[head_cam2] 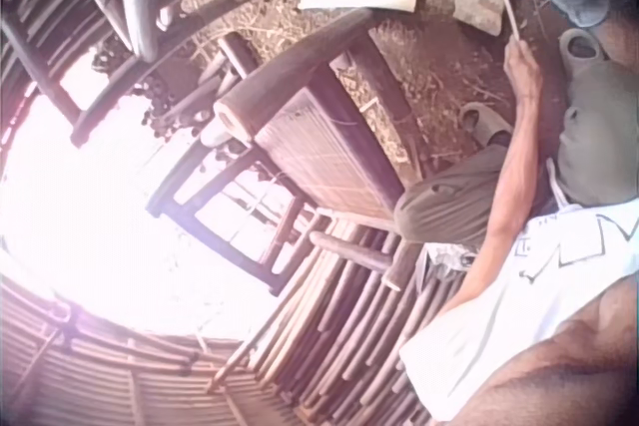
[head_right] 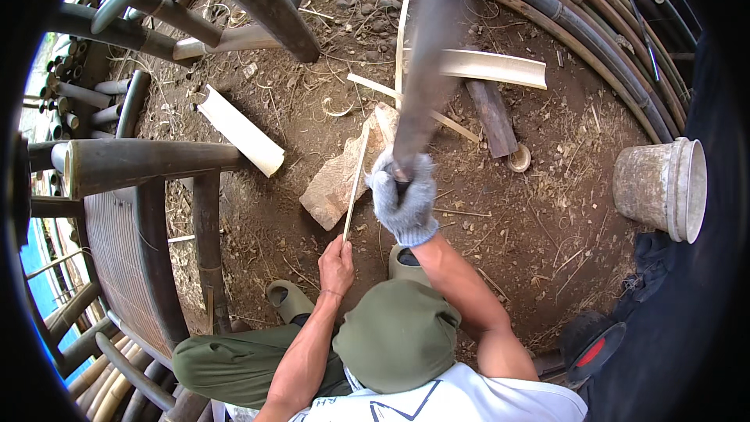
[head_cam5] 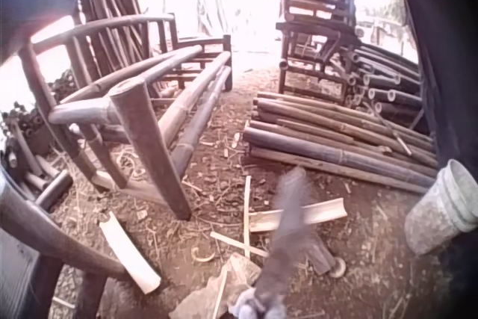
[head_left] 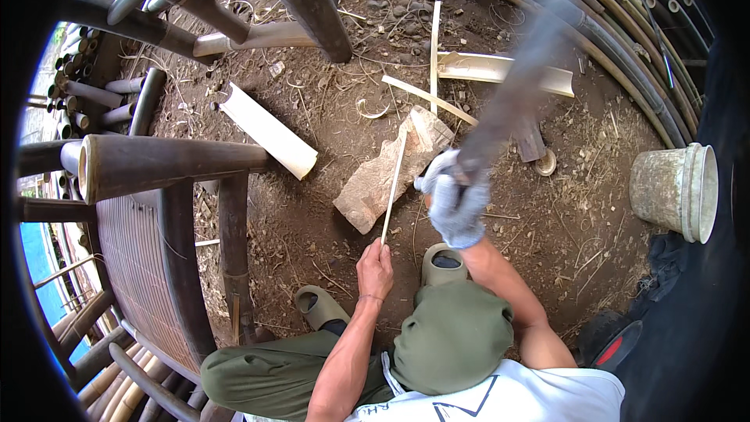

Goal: The person shapes bamboo strips using a large knife, then weaves a thin bamboo strip through the frame of a bamboo chair.

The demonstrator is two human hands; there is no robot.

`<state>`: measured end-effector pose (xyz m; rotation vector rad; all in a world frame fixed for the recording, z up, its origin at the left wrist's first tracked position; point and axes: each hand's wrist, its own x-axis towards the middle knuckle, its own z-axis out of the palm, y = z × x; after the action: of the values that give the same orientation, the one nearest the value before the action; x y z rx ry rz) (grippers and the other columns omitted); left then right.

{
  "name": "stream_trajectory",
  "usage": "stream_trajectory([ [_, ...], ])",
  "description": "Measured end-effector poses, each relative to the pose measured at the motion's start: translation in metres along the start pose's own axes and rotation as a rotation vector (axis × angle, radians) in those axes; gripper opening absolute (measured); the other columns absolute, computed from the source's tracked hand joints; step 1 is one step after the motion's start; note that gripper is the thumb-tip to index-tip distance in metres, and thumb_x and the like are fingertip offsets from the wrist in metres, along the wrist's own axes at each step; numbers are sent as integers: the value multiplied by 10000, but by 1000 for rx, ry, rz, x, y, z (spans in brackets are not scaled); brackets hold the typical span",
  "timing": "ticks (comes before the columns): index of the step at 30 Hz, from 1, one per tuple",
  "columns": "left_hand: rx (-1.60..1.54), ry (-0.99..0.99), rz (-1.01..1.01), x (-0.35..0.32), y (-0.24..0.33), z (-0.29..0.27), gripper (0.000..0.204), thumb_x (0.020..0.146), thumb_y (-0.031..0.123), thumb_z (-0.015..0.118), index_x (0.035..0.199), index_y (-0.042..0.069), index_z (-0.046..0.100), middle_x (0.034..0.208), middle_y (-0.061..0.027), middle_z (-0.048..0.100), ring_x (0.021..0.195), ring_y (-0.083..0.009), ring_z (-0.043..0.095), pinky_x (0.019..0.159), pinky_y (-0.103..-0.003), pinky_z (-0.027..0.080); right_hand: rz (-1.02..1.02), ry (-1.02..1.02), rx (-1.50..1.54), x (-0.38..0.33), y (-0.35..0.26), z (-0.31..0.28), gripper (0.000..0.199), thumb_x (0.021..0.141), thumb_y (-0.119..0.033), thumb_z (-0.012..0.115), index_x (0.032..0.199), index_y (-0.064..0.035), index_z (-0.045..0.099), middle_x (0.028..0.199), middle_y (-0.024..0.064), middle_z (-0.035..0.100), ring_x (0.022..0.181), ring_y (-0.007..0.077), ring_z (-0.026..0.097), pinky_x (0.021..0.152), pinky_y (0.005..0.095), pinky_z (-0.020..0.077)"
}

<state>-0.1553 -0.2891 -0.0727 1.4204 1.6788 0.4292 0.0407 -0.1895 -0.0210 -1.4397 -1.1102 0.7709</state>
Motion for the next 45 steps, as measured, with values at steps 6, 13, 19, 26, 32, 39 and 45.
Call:
stream_trajectory([
  [6, 53, 46, 185, 5, 21, -18, 244, 1003, 113, 544, 1207, 0, 615, 918, -235, 614, 855, -447, 613, 735, -477, 498, 483, -435, -605, -4, 10, -14, 489, 956, -460, 584, 995, 27, 607, 937, 331, 671, 956, 501, 651, 845, 547, 528],
  [13, 146, 101, 172, -11, 12, -33, 298, 981, 80, 567, 1269, 8, 586, 989, -214, 623, 872, -434, 635, 744, -495, 508, 302, -246, -517, -23, 1, -2, 455, 950, -441, 615, 1061, -1, 596, 861, 276, 699, 848, 453, 695, 762, 545, 545],
  [19, -225, 70, -105, 1, 37, -31, 334, 1038, 273, 531, 1135, -12, 678, 854, -82, 675, 747, -210, 626, 724, -373, 515, 805, -515, -203, 20, -6, -14, 452, 935, -436, 636, 945, 14, 597, 829, 251, 666, 833, 412, 694, 795, 474, 544],
  [26, -780, -71, -344, -26, 101, -80, 343, 1088, 318, 462, 1291, 67, 576, 745, -1, 535, 532, -89, 515, 476, -244, 479, 251, -88, -415, -25, -25, -52, 321, 913, -171, 660, 1192, -16, 622, 757, 48, 619, 656, 131, 598, 647, 311, 520],
  [32, -1268, -422, -364, -25, 134, -117, 398, 1100, 317, 438, 1461, 148, 436, 665, 2, 494, 471, -78, 430, 420, -233, 396, -137, -195, -418, -23, -87, -57, 402, 902, -300, 728, 1168, -27, 600, 972, 188, 662, 866, 348, 669, 751, 420, 542],
  [39, -1340, -397, -472, -36, 164, -120, 354, 1106, 308, 423, 1415, 144, 475, 639, 1, 431, 440, -65, 345, 393, -207, 328, -332, -590, -486, -32, -108, -43, 486, 880, -562, 676, 930, -82, 627, 790, 147, 645, 703, 358, 657, 636, 448, 534],
  [45, -1244, -405, -415, -56, 159, -124, 409, 1103, 345, 420, 1465, 156, 437, 604, 14, 393, 419, -65, 315, 376, -214, 292, -383, -389, -586, -3, -93, -42, 507, 911, -592, 621, 816, -95, 611, 700, 128, 606, 634, 334, 643, 571, 436, 519],
])
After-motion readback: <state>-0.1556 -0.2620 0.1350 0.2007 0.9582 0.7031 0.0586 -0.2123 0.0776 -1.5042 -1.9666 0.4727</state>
